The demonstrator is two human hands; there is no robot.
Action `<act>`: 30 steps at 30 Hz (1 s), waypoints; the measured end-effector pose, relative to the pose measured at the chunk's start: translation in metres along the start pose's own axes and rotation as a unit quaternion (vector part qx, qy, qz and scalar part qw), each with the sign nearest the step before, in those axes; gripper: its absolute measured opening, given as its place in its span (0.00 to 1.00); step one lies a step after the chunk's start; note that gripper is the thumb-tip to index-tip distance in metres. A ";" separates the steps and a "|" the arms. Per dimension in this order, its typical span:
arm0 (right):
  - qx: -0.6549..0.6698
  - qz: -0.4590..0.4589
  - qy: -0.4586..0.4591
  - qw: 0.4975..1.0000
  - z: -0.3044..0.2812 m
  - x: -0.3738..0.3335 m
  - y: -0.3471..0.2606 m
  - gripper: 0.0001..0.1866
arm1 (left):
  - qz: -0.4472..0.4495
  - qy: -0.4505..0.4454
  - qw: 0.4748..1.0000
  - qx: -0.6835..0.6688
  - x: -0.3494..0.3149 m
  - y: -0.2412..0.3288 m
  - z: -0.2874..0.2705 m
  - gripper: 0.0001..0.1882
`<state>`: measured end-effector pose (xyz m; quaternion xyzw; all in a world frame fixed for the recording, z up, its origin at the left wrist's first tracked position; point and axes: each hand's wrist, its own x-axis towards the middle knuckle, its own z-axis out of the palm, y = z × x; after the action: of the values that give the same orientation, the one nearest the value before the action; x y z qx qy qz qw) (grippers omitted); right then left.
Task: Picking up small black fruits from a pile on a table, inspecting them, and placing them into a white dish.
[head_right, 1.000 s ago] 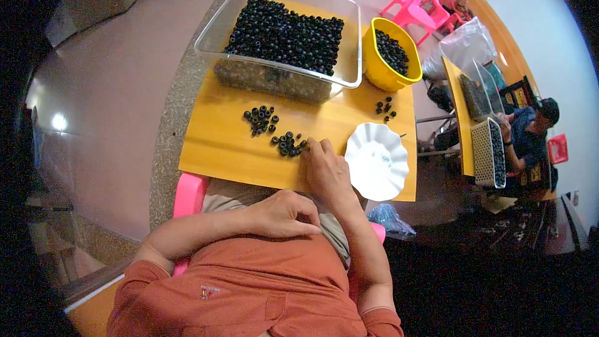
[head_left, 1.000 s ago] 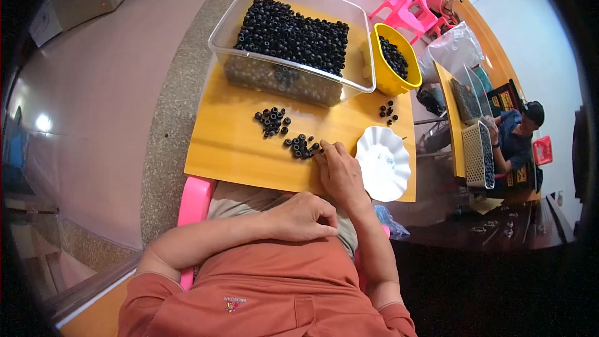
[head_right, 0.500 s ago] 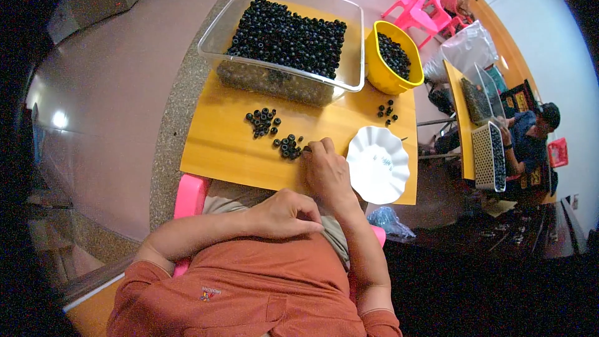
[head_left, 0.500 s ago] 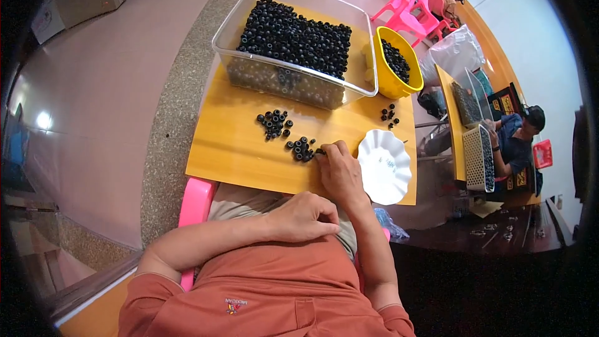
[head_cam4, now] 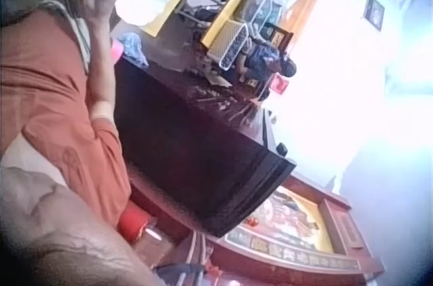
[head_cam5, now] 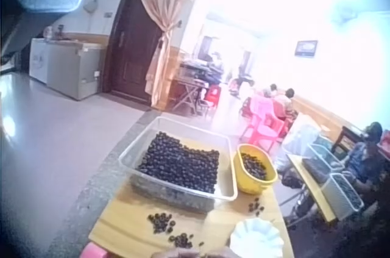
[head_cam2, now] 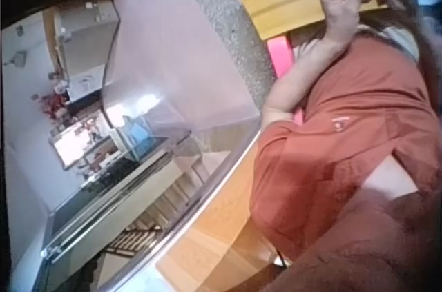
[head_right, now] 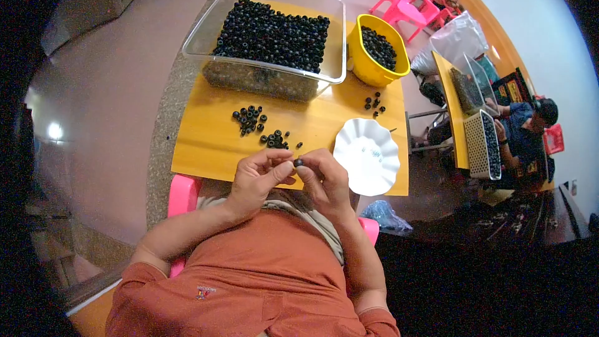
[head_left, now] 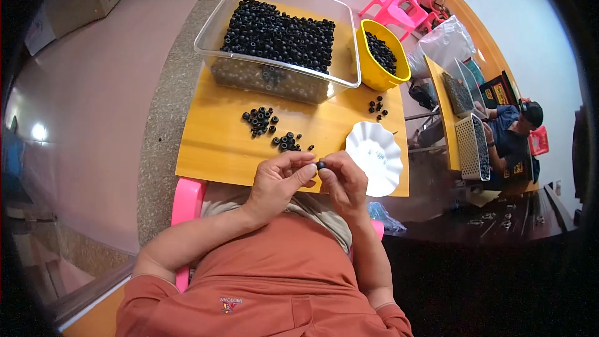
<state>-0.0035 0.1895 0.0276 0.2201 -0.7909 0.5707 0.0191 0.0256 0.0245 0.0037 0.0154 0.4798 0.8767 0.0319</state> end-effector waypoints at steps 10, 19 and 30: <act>-0.049 -0.124 0.018 0.991 -0.001 -0.009 0.004 0.10 | -0.087 -0.041 0.992 -0.081 -0.001 0.003 0.002 0.08; -0.002 -0.140 0.070 0.988 0.010 -0.020 0.011 0.12 | -0.073 -0.036 0.995 -0.061 -0.004 -0.002 0.000 0.07; -0.031 -0.129 0.068 0.989 0.013 -0.023 0.017 0.15 | -0.061 -0.056 0.996 -0.018 -0.001 0.006 0.000 0.07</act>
<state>0.0140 0.1892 0.0019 0.2803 -0.7699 0.5526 0.1530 0.0262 0.0216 0.0085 0.0345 0.4616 0.8792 0.1127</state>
